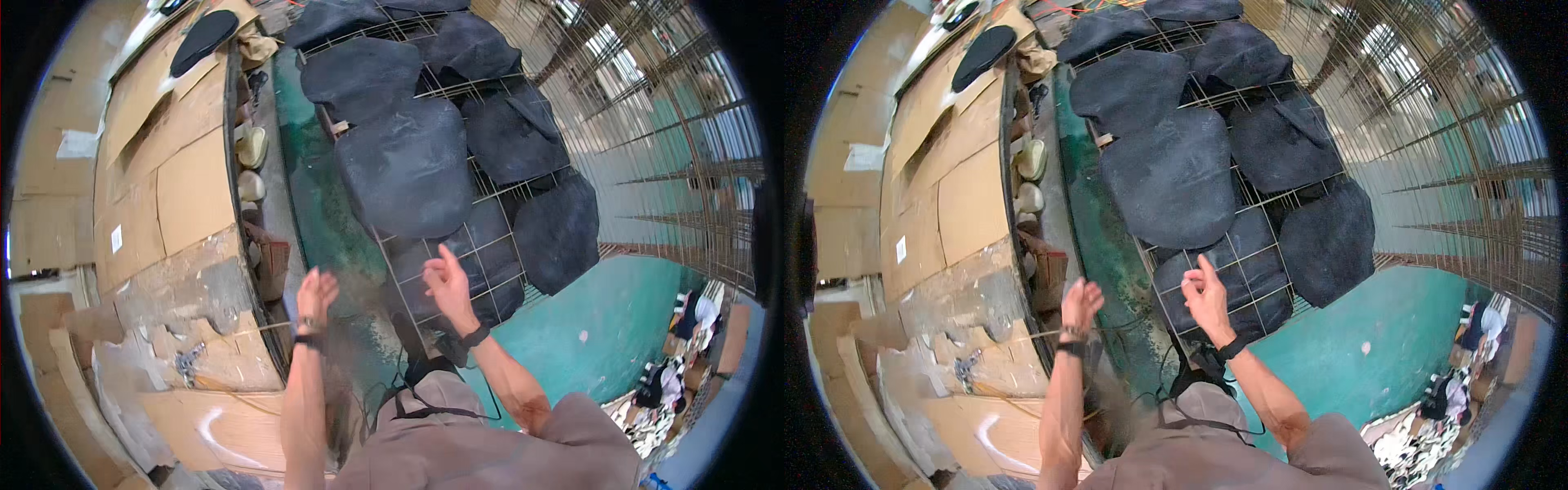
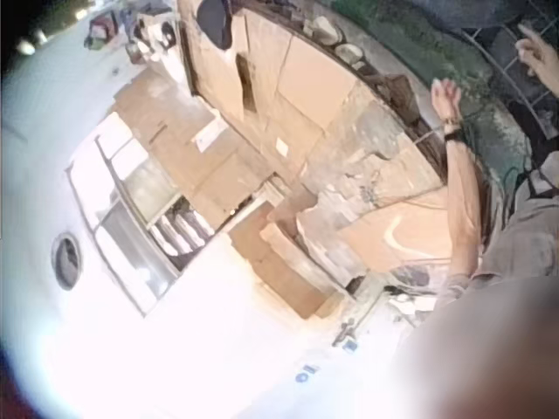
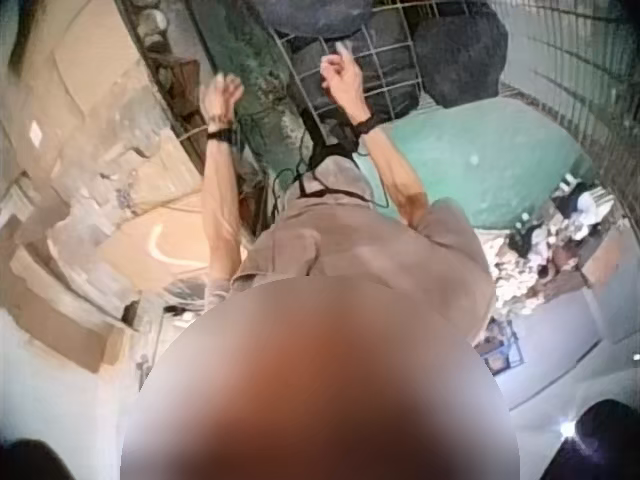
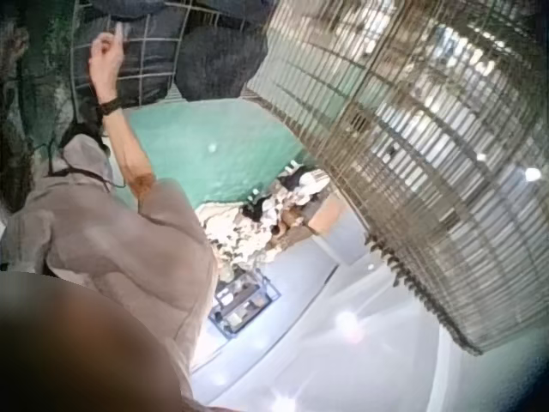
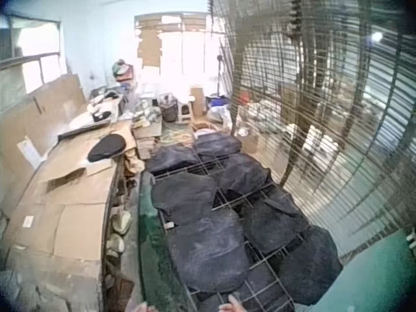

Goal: The recorder sprays adhesive onto black shoe components and arranges them on a drying rack.

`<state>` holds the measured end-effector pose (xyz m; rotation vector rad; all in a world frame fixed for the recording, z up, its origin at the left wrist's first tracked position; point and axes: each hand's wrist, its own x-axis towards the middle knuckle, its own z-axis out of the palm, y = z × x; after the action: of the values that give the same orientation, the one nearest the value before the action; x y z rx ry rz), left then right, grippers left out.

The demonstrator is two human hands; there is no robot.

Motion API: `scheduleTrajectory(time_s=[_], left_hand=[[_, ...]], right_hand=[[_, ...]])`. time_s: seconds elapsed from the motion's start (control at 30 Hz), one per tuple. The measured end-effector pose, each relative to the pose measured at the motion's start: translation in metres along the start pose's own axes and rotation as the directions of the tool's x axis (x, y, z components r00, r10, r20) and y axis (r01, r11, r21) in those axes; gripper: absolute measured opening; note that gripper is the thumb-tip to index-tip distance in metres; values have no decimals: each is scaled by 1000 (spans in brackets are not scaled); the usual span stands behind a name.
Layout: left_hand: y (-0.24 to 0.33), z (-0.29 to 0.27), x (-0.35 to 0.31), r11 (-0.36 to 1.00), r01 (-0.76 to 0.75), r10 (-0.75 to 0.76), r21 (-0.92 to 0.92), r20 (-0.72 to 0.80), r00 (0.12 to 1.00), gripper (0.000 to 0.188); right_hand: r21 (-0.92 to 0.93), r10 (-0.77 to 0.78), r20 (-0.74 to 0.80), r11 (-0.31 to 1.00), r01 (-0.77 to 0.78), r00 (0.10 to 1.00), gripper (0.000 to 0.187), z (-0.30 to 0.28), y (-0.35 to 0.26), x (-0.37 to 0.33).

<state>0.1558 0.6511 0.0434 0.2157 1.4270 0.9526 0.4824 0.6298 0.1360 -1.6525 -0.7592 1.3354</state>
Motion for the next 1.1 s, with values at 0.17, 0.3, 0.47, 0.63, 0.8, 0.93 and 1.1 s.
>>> scheduleTrajectory(time_s=[0.17,0.3,0.47,0.63,0.8,0.93,1.1], left_hand=[[-156,-150,-108,982,136,-155,-128,-156,975,41],[-282,-228,-219,502,58,107,863,-129,986,33],[-434,-250,-351,955,142,47,258,-610,791,30],[-623,-196,-442,966,29,-240,-258,-846,476,40],[-767,-86,-532,810,585,-356,36,-762,540,30],[-814,28,-583,180,-324,-864,-929,-307,400,27],[-834,114,-586,64,-379,-910,-923,-210,357,29]], right_hand=[[-284,-104,351,935,212,931,43,29,9,-55],[-436,-80,705,735,520,705,44,57,14,-102],[-277,-61,952,248,928,300,44,77,27,-193],[38,250,965,177,984,-82,46,73,48,-286],[206,436,878,32,978,-199,52,61,91,-359],[292,555,791,26,956,-256,53,64,117,-417],[408,630,694,56,911,-349,54,79,151,-471]])
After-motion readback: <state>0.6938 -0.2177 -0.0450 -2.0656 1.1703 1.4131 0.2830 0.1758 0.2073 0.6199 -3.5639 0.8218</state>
